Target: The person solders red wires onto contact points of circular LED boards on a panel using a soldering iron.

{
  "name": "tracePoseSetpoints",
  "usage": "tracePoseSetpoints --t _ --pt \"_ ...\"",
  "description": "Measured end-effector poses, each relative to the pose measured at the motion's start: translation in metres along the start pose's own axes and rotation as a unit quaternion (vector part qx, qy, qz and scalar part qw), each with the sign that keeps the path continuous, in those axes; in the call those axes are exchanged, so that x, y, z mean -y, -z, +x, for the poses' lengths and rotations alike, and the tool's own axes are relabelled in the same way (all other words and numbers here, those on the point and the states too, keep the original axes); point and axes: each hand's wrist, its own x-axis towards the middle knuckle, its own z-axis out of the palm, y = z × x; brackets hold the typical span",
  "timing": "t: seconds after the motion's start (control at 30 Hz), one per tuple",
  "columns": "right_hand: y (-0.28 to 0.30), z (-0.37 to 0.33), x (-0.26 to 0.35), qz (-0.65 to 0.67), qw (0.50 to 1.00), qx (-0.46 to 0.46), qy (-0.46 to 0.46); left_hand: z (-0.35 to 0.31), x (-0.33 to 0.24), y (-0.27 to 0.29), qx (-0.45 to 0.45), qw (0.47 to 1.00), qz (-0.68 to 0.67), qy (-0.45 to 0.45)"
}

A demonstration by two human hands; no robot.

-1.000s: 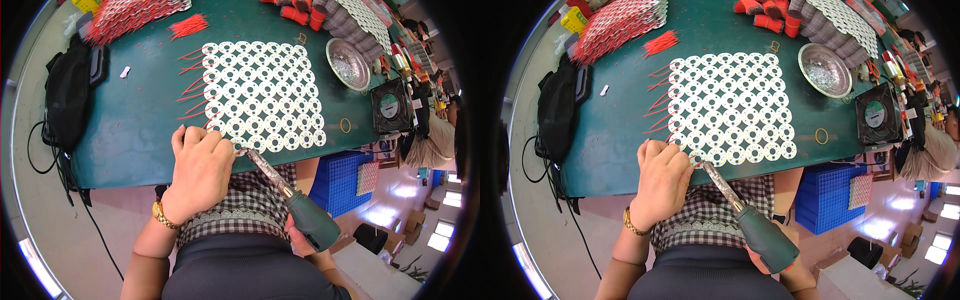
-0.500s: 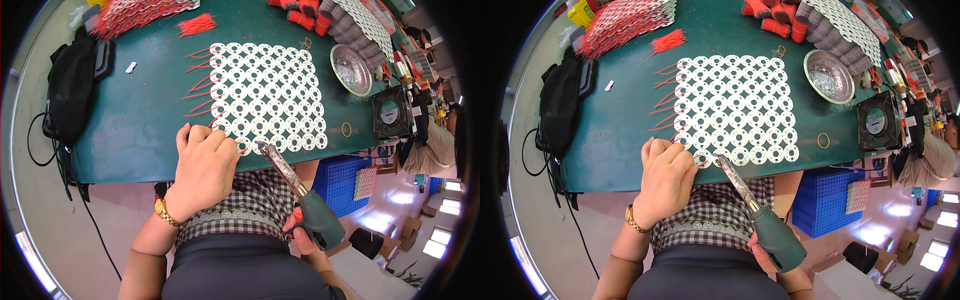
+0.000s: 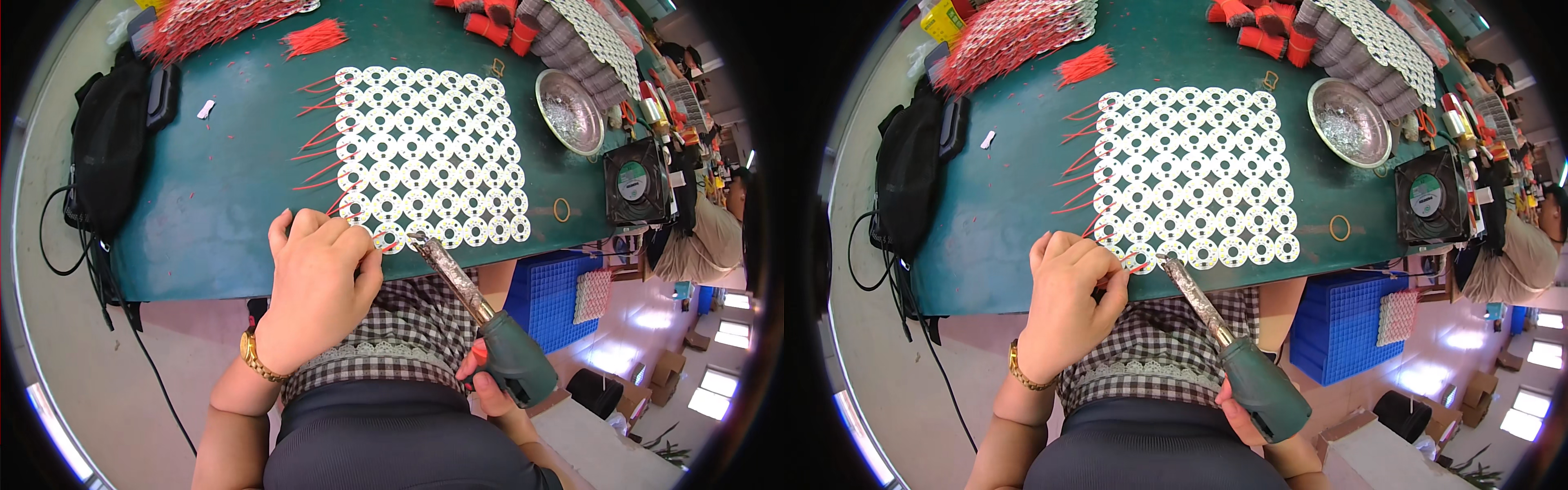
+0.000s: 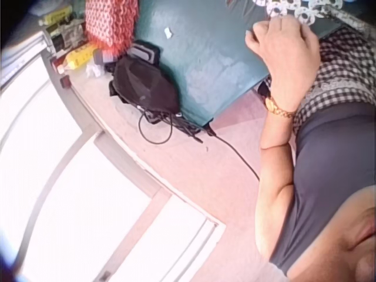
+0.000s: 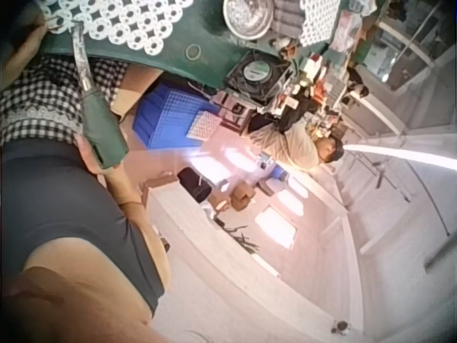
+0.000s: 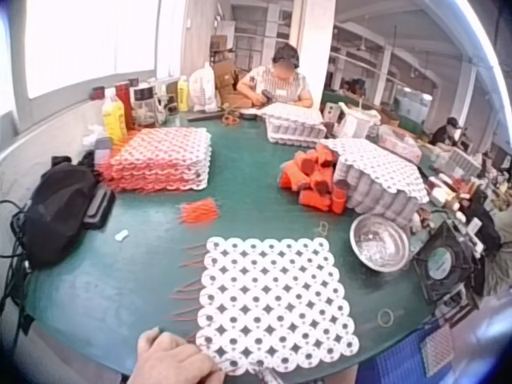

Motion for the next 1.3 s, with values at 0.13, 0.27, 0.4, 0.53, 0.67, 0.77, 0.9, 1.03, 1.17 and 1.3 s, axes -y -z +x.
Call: tracePoseSetpoints --t 0.13,0.27,0.4,0.53,0.67,0.77,0.9,1.03,1.17,1.3 --pt "0.003 -0.002 -0.009 -0.037 0.999 0.014 0.032 0.002 -0.008 0.004 0.007 0.999 0.034 0.029" --pt "0.004 0.000 -0.005 -0.050 0.998 0.037 0.030 0.002 -0.005 -0.001 -0.002 0.999 0.008 0.039" --pt "0.003 -0.002 -0.006 -0.040 0.998 0.037 0.014 -0.001 -0.002 -0.007 -0.016 0.999 -0.015 0.043" --pt "0.001 -0.012 -0.013 -0.054 0.998 -0.011 -0.003 -0.003 0.000 -0.015 -0.046 0.999 -0.005 0.030" --pt "0.008 -0.014 -0.023 0.028 1.000 0.005 0.003 -0.004 0.000 -0.019 -0.082 0.996 0.006 0.021" --pt "0.005 -0.008 -0.014 -0.003 1.000 0.017 0.018 -0.006 0.004 -0.021 -0.075 0.997 0.010 0.006" --pt "0.001 -0.009 -0.012 0.023 1.000 0.000 -0.012 -0.008 0.005 -0.023 -0.092 0.996 0.007 -0.002" --pt "0.001 -0.005 -0.008 -0.070 0.997 0.002 0.021 -0.008 0.005 -0.023 -0.101 0.995 -0.001 0.004" --pt "0.006 -0.013 -0.016 0.038 0.999 -0.009 -0.019 -0.007 0.004 -0.021 -0.091 0.996 0.003 0.005" --pt "-0.001 -0.003 0.002 0.025 0.998 -0.028 -0.050 -0.004 0.001 -0.017 -0.074 0.997 0.007 0.005"
